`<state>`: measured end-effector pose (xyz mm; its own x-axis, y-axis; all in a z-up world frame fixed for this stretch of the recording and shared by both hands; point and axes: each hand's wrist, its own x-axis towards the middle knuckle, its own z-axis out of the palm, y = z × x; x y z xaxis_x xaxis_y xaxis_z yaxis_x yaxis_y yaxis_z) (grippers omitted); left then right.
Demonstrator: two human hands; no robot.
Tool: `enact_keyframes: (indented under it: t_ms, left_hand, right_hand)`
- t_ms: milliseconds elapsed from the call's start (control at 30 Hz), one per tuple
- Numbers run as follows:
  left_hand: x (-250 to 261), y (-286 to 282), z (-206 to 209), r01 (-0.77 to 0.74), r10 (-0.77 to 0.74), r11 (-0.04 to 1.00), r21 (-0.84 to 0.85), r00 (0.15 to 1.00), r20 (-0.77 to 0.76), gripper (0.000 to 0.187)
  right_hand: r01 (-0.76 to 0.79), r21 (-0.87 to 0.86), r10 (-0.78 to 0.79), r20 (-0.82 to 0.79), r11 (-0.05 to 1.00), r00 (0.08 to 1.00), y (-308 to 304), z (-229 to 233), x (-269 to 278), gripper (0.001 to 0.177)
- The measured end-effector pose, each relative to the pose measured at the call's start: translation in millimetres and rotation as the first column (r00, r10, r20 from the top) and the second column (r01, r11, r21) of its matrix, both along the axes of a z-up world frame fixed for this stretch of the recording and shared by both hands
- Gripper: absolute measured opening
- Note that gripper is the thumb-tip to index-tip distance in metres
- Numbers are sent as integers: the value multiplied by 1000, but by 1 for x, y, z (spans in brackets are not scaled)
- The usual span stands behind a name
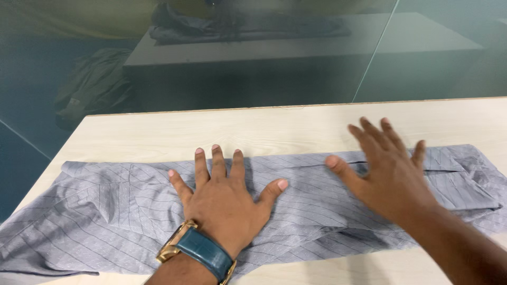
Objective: The person folds a light blue striped shirt on a white table, smoothing the fabric and folding the sleeves and body into a compact rectangle. The folded shirt is then placed into a cabinet drawer. The person then picks up a green plaid shirt and begins to unfold it.
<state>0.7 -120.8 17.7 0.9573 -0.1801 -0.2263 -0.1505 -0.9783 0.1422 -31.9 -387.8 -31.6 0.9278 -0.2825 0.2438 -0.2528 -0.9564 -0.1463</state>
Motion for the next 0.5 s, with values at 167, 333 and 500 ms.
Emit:
enact_keyframes:
  t_ms: [167,333,500]
  left_hand:
    - [24,42,-23,-206,229,969,137,956,-184,107]
    - [52,116,-52,-501,501,842,198,864,54,115]
    - [66,145,-70,-506,506,846,168,861,44,115]
  right_hand:
    - [170,-23,-167,-347,985,923,16,-17,-8,96]
    - [149,-106,-174,-305,983,936,-15,-32,-12,98]
    - [191,-154,-235,-356,969,905,-16,-34,-7,94]
